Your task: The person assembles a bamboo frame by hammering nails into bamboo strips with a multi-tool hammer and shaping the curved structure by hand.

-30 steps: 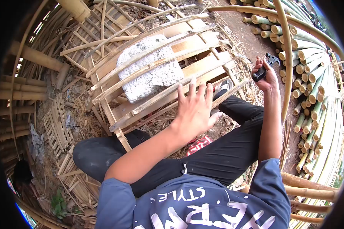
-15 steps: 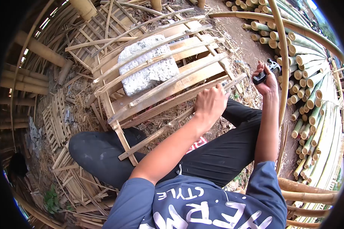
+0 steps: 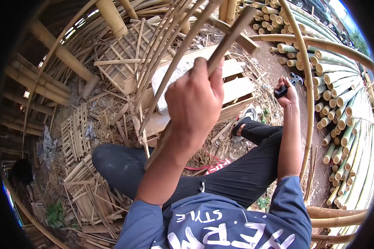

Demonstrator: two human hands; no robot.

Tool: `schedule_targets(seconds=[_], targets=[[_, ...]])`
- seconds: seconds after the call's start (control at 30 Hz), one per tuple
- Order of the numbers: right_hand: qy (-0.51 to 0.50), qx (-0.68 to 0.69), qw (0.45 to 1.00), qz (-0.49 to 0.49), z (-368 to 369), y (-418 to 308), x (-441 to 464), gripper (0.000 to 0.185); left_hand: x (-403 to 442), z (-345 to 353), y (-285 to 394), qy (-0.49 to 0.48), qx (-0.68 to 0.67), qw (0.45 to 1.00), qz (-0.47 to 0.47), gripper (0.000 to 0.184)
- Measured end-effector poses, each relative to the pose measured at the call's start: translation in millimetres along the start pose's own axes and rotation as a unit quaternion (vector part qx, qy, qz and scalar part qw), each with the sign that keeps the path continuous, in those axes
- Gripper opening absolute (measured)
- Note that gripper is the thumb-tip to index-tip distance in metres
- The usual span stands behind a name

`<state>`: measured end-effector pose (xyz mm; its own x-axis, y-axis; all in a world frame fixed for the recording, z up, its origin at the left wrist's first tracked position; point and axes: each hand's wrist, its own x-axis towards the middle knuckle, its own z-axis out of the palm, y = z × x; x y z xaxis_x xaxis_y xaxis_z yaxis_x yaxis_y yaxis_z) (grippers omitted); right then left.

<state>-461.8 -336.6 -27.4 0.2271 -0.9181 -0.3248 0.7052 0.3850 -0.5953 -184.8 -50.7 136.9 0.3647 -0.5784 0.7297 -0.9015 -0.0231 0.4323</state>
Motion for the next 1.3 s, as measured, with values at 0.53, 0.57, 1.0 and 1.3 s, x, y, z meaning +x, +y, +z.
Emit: schedule_targets(seconds=[0.53, 0.57, 1.0, 1.3], targets=[[-0.077, -0.116, 0.990, -0.035, 78, 48, -3, 0.033, 15, -290, -86, 0.220, -0.286, 0.930, -0.070, 0.047], [-0.084, -0.126, 0.987, -0.050, 81, 50, -4, 0.033, 14, -306, -89, 0.213, -0.305, 0.926, -0.060, 0.046], [-0.148, -0.267, 0.890, -0.337, 144, 34, -86, 0.034, 62, -285, -126, 0.112, -0.515, 0.847, -0.070, 0.043], [-0.194, -0.333, 0.827, -0.409, 183, 39, -101, 0.034, 88, -215, -169, -0.027, -0.576, 0.816, -0.029, 0.047]])
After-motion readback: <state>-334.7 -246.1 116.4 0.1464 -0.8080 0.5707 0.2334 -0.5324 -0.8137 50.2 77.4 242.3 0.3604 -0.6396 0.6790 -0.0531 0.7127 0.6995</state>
